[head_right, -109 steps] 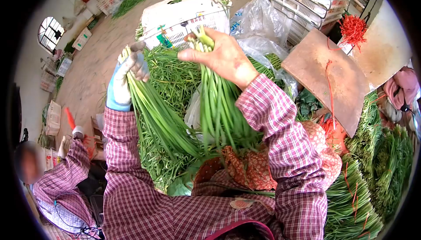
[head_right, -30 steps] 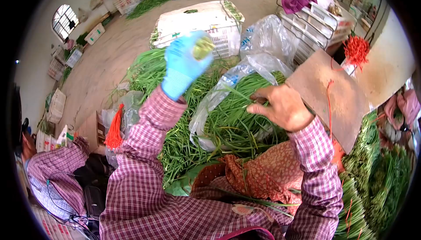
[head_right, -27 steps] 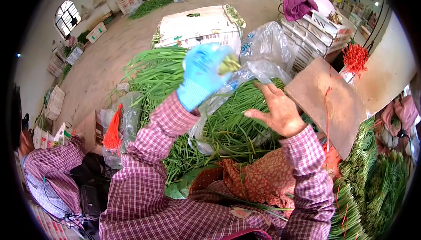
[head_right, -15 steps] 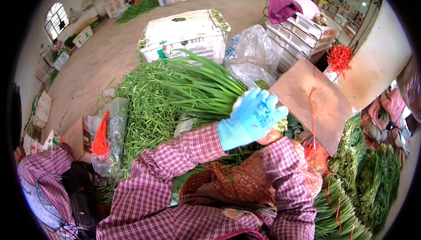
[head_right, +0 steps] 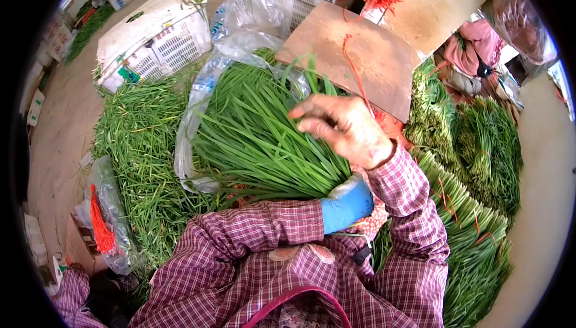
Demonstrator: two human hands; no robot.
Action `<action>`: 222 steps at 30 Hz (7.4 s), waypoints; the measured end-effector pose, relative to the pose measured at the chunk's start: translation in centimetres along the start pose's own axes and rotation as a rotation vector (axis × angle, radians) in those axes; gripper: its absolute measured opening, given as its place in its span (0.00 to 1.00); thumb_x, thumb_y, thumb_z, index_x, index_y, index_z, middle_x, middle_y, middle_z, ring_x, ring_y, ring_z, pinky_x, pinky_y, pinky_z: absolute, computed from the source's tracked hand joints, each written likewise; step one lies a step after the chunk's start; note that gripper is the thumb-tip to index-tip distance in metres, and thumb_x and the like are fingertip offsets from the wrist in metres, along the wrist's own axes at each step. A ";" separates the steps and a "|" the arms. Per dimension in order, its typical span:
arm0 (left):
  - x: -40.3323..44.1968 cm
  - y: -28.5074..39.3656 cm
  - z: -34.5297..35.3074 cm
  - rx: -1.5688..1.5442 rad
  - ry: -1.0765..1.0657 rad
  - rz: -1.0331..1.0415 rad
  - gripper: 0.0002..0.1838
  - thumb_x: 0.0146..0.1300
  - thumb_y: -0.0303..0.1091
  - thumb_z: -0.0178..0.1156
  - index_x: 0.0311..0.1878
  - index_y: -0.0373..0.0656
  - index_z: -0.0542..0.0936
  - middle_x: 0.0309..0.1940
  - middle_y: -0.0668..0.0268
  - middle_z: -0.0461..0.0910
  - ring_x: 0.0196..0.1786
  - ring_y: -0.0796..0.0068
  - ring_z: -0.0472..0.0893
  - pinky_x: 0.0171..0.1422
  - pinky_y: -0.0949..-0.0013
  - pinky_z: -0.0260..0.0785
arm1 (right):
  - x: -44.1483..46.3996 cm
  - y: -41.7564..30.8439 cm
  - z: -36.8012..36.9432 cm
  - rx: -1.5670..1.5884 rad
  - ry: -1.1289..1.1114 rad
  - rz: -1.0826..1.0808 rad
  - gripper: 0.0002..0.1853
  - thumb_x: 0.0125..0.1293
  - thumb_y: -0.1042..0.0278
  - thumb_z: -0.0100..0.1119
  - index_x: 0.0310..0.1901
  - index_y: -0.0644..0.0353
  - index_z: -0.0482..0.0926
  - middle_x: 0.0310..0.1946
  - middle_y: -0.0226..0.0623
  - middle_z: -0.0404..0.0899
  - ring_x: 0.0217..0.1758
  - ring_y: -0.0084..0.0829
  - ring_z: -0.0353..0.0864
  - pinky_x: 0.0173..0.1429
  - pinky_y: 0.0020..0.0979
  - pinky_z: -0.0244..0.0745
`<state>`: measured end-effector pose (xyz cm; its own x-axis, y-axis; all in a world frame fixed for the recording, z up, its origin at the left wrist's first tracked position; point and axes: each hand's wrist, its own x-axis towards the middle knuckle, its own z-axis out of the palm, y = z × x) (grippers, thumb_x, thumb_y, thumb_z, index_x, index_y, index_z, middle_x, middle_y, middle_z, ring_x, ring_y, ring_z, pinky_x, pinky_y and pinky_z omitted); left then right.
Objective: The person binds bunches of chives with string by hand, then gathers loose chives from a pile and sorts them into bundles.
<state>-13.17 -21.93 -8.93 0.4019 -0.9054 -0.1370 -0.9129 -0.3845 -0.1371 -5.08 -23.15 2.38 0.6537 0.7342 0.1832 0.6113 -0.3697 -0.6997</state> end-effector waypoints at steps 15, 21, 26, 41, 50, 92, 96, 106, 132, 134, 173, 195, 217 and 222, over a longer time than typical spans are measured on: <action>1.8 1.7 2.1 -0.106 -0.012 0.032 0.13 0.62 0.37 0.54 0.48 0.49 0.80 0.45 0.70 0.79 0.46 0.68 0.77 0.52 0.61 0.64 | -0.9 2.2 4.4 -0.436 0.071 0.067 0.37 0.45 0.78 0.62 0.61 0.48 0.68 0.53 0.40 0.70 0.56 0.46 0.74 0.58 0.40 0.74; 1.3 2.4 5.1 -0.412 0.063 -0.101 0.15 0.63 0.37 0.52 0.52 0.48 0.77 0.48 0.69 0.77 0.49 0.67 0.76 0.55 0.61 0.64 | 0.4 4.8 2.9 -0.453 0.282 0.058 0.38 0.47 0.79 0.58 0.63 0.42 0.65 0.51 0.44 0.70 0.48 0.50 0.77 0.48 0.43 0.78; 2.9 1.2 6.1 -0.042 0.175 -0.005 0.07 0.53 0.35 0.60 0.24 0.47 0.84 0.22 0.67 0.82 0.24 0.65 0.81 0.32 0.61 0.70 | 1.7 6.2 -1.7 -0.541 0.530 0.040 0.32 0.49 0.84 0.53 0.59 0.46 0.71 0.43 0.41 0.73 0.37 0.40 0.79 0.40 0.37 0.77; -14.3 -17.9 -10.7 -0.910 1.091 -0.604 0.10 0.50 0.26 0.64 0.37 0.44 0.79 0.29 0.68 0.80 0.28 0.81 0.80 0.30 0.75 0.77 | 2.5 9.9 -1.4 0.156 0.645 -0.139 0.56 0.52 0.37 0.65 0.72 0.60 0.45 0.67 0.50 0.58 0.69 0.44 0.60 0.70 0.45 0.59; -15.2 -21.5 -17.7 -1.099 1.420 -0.342 0.14 0.57 0.27 0.63 0.47 0.37 0.77 0.37 0.62 0.80 0.39 0.72 0.81 0.46 0.71 0.77 | 8.0 0.2 3.4 0.092 0.802 -0.262 0.65 0.37 0.49 0.80 0.72 0.62 0.44 0.68 0.52 0.54 0.72 0.48 0.55 0.75 0.44 0.51; 7.9 -26.7 6.0 -2.629 1.641 -0.767 0.11 0.63 0.44 0.59 0.34 0.47 0.78 0.31 0.68 0.80 0.37 0.68 0.81 0.45 0.58 0.76 | -2.3 25.3 -9.3 -0.766 0.448 0.199 0.37 0.42 0.62 0.72 0.59 0.40 0.70 0.37 0.35 0.75 0.41 0.40 0.80 0.43 0.40 0.75; 6.0 -28.0 8.4 -2.534 1.673 -0.504 0.15 0.63 0.40 0.61 0.48 0.42 0.77 0.46 0.62 0.80 0.47 0.67 0.79 0.56 0.61 0.74 | -0.5 25.4 -10.4 -0.658 0.237 0.393 0.37 0.43 0.60 0.71 0.59 0.40 0.69 0.38 0.39 0.80 0.42 0.46 0.81 0.44 0.43 0.74; 2.7 -27.7 2.4 -0.217 0.736 -0.705 0.59 0.38 0.52 0.76 0.72 0.44 0.54 0.67 0.53 0.59 0.71 0.53 0.57 0.75 0.52 0.48 | 3.0 27.6 -14.0 -0.401 -0.168 0.596 0.37 0.42 0.56 0.74 0.59 0.44 0.73 0.42 0.40 0.84 0.48 0.42 0.81 0.53 0.39 0.74; 2.1 -40.6 5.9 -1.225 0.910 -0.751 0.45 0.59 0.60 0.59 0.68 0.31 0.62 0.65 0.49 0.65 0.67 0.61 0.67 0.69 0.66 0.59 | 4.7 28.7 -10.9 -0.770 0.149 0.293 0.52 0.36 0.35 0.73 0.65 0.45 0.65 0.48 0.43 0.72 0.57 0.46 0.70 0.63 0.47 0.62; 3.6 -38.8 7.2 -1.345 0.985 -0.765 0.44 0.61 0.60 0.57 0.67 0.32 0.62 0.64 0.50 0.67 0.65 0.62 0.68 0.69 0.66 0.59 | 5.0 28.6 -10.5 -0.776 0.147 0.287 0.52 0.36 0.35 0.73 0.65 0.45 0.65 0.47 0.43 0.72 0.56 0.46 0.70 0.62 0.47 0.62; -16.7 -30.0 25.7 -0.694 0.788 -1.270 0.18 0.58 0.31 0.60 0.52 0.39 0.78 0.47 0.56 0.80 0.50 0.58 0.79 0.58 0.62 0.69 | 21.0 22.1 16.2 0.732 -0.130 0.904 0.42 0.69 0.47 0.50 0.72 0.66 0.44 0.71 0.52 0.51 0.68 0.43 0.65 0.69 0.42 0.63; -10.8 -41.9 25.3 -0.760 0.683 -1.081 0.48 0.56 0.61 0.61 0.69 0.35 0.58 0.64 0.42 0.65 0.65 0.48 0.69 0.68 0.55 0.61 | 29.6 20.7 9.6 1.230 0.721 0.591 0.29 0.74 0.52 0.40 0.69 0.62 0.55 0.69 0.45 0.59 0.73 0.39 0.53 0.76 0.47 0.42; -5.6 -38.5 26.0 -0.501 0.398 -1.342 0.59 0.31 0.54 0.78 0.68 0.45 0.58 0.61 0.54 0.64 0.66 0.52 0.63 0.69 0.53 0.56 | 27.9 23.2 3.1 1.174 0.549 0.513 0.22 0.75 0.61 0.38 0.67 0.56 0.56 0.69 0.45 0.54 0.69 0.46 0.57 0.72 0.58 0.50; -6.2 -40.1 24.6 -0.646 0.207 -1.357 0.49 0.39 0.50 0.74 0.64 0.40 0.63 0.57 0.48 0.71 0.62 0.52 0.71 0.64 0.60 0.65 | 27.7 23.8 2.8 1.228 0.549 0.497 0.24 0.75 0.64 0.37 0.69 0.59 0.51 0.69 0.48 0.52 0.67 0.46 0.61 0.73 0.57 0.50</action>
<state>22.69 3.51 -26.68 0.9722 0.2008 -0.1206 0.2329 -0.8839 0.4056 26.30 -10.00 -11.16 0.9411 0.2633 -0.2121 -0.3078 0.4073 -0.8599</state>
